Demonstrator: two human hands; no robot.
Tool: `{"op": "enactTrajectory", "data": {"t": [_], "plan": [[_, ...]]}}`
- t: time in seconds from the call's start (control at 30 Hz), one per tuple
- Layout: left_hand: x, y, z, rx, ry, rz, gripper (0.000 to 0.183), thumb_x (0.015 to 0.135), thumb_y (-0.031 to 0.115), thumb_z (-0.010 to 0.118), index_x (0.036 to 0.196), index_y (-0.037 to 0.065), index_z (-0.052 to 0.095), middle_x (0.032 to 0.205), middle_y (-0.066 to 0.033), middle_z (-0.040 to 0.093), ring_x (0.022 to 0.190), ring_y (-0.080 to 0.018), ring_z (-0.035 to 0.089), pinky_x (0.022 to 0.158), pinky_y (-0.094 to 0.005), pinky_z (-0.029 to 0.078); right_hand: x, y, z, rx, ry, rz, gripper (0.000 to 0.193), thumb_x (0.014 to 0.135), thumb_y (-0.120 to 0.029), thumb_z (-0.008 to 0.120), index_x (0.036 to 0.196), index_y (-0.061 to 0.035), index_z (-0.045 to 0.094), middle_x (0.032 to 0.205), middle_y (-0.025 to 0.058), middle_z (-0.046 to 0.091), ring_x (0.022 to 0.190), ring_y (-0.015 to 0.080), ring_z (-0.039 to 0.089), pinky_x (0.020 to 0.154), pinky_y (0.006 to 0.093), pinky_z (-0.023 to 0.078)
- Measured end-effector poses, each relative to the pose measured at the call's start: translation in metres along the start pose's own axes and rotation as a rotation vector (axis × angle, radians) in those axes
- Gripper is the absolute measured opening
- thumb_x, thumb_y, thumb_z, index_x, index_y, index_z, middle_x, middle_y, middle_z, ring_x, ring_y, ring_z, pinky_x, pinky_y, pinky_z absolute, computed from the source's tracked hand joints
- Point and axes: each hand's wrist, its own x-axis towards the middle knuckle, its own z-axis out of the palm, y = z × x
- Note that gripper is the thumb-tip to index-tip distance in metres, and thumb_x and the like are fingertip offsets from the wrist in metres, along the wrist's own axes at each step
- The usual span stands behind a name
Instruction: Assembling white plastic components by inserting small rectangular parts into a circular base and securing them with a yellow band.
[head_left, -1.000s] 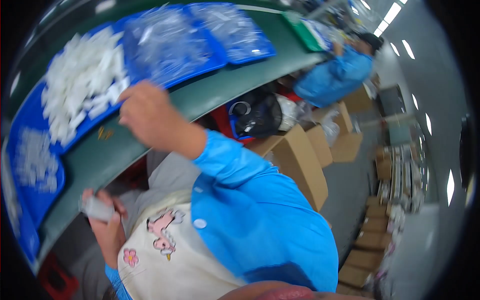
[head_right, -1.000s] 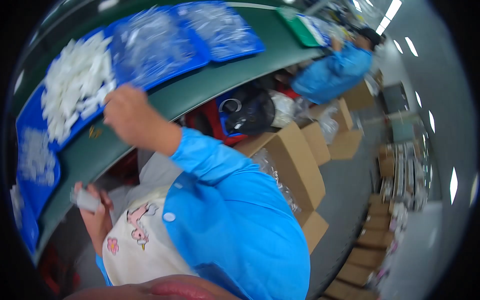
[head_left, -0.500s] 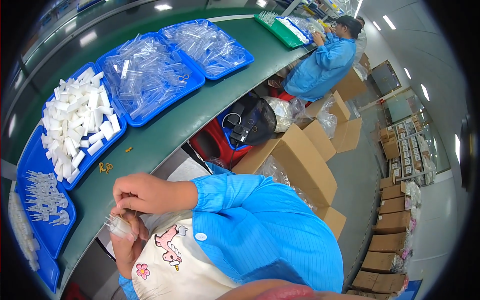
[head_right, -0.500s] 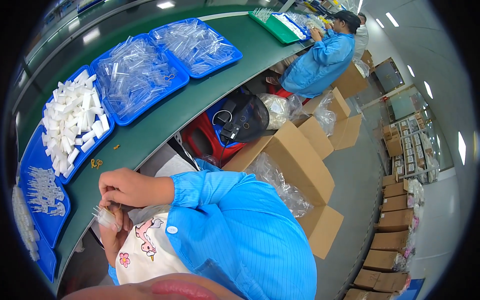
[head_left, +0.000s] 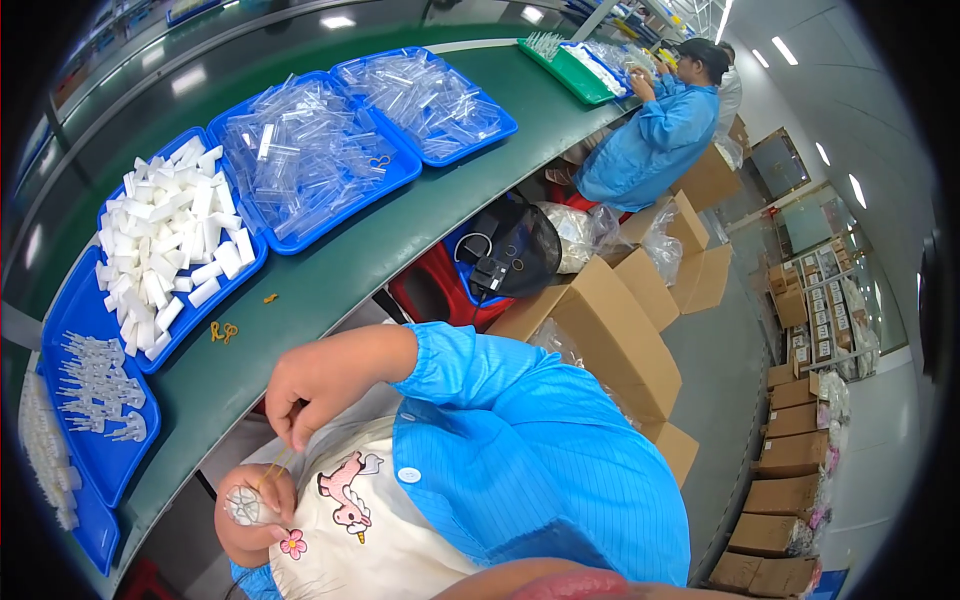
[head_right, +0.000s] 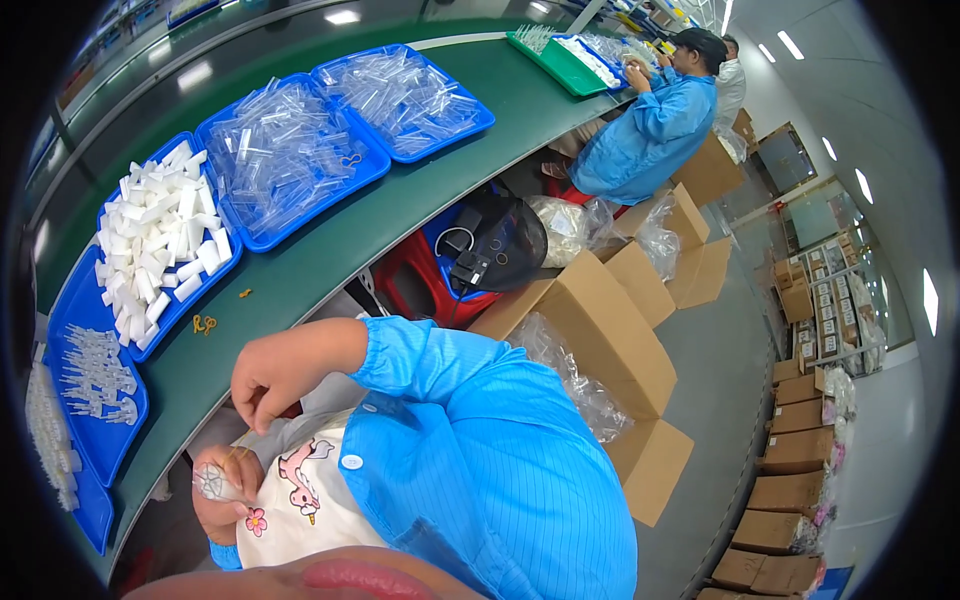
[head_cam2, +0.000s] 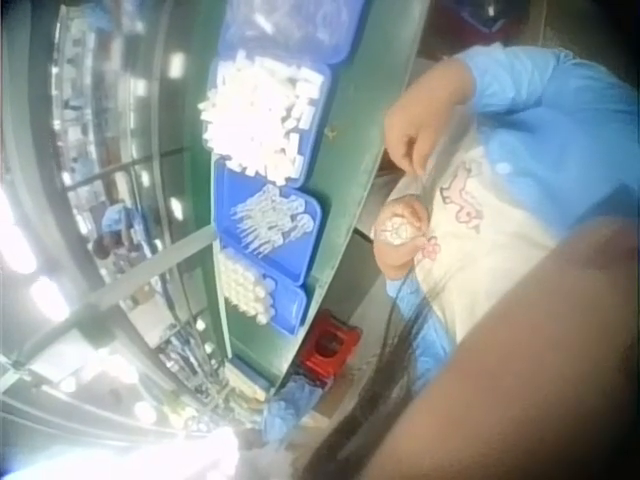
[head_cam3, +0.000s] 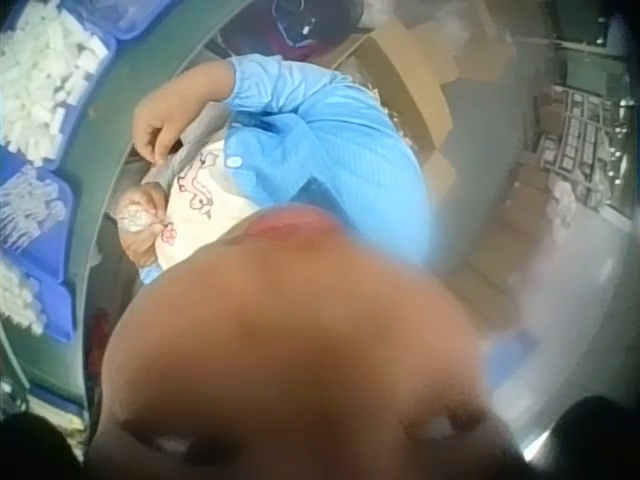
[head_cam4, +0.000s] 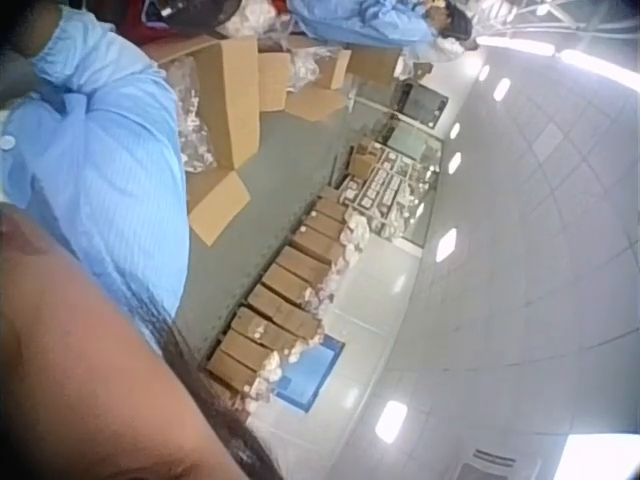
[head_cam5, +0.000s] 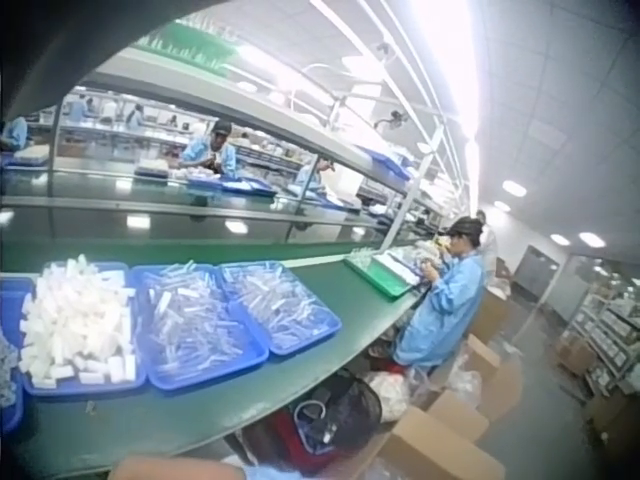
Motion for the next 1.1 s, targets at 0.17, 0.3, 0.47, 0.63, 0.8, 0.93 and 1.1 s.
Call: {"op": "enactTrajectory", "data": {"t": [0.17,0.3,0.47,0.63,0.8,0.93,1.1], "plan": [[0.004,0.005,0.012,0.117,-0.018,-0.138,0.036,0.055,0.005,0.079,0.081,0.004,0.054,0.068,-0.0136,0.061,0.061,-0.018,0.051,0.061,-0.0282,0.042,0.015,0.018,0.014,0.549,0.353,-0.364,0.023,0.095,-0.019,0.061,0.08,-0.0023,0.059,0.065,0.0038,0.055,0.066,0.0187,0.06,0.066,0.0338,0.051],[0.014,0.007,0.007,0.439,0.125,-0.361,0.034,0.064,0.009,0.077,0.09,0.001,0.057,0.081,-0.0134,0.064,0.077,-0.0203,0.06,0.071,-0.0303,0.046,0.024,0.027,0.0,1.174,0.453,-0.014,0.029,0.102,-0.027,0.047,0.082,-0.0065,0.053,0.067,0.0092,0.058,0.055,0.0172,0.058,0.057,0.0337,0.053],[0.025,0.01,0.004,0.918,0.123,-0.454,0.039,0.074,0.016,0.075,0.106,0.0,0.06,0.105,-0.0104,0.065,0.096,-0.0233,0.061,0.085,-0.0385,0.048,0.05,-0.009,0.013,0.424,0.199,0.1,0.023,0.098,-0.019,0.05,0.089,-0.0023,0.062,0.093,0.0152,0.067,0.055,0.0138,0.06,0.053,0.0285,0.048],[0.008,0.005,-0.027,0.489,0.205,-0.336,0.053,0.069,0.013,0.08,0.116,0.001,0.058,0.106,-0.0063,0.064,0.089,-0.0179,0.062,0.084,-0.0338,0.052,0.039,-0.063,0.018,-0.502,-0.482,-0.068,0.012,0.08,-0.01,0.059,0.089,-0.0055,0.066,0.089,0.0147,0.067,0.078,0.0326,0.064,0.069,0.043,0.05],[-0.018,0.009,-0.009,0.578,0.257,-0.163,0.043,0.074,0.019,0.078,0.109,0.002,0.06,0.096,-0.0064,0.064,0.086,-0.0143,0.062,0.075,-0.0292,0.049,0.031,-0.05,0.011,-0.399,-0.286,-0.236,0.02,0.073,-0.001,0.06,0.092,-0.0046,0.066,0.096,0.0103,0.066,0.084,0.0333,0.063,0.072,0.0405,0.051],[-0.012,-0.001,-0.008,0.534,0.282,-0.314,0.036,0.078,0.02,0.076,0.105,0.004,0.059,0.088,-0.0054,0.063,0.08,-0.0145,0.061,0.071,-0.0295,0.05,0.04,-0.066,0.025,-0.685,-0.421,-0.069,0.021,0.07,0.002,0.058,0.088,-0.0041,0.066,0.097,0.0114,0.066,0.087,0.0317,0.064,0.073,0.0404,0.052],[-0.025,-0.004,-0.014,-0.007,0.336,0.23,0.039,0.079,0.015,0.076,0.108,0.01,0.05,0.083,-0.0041,0.059,0.077,-0.0137,0.058,0.065,-0.0294,0.048,0.045,-0.016,0.006,-0.193,-0.359,-0.134,0.014,0.078,0.0,0.057,0.086,-0.0066,0.066,0.102,0.0038,0.069,0.069,0.0253,0.064,0.055,0.0356,0.05]]}}
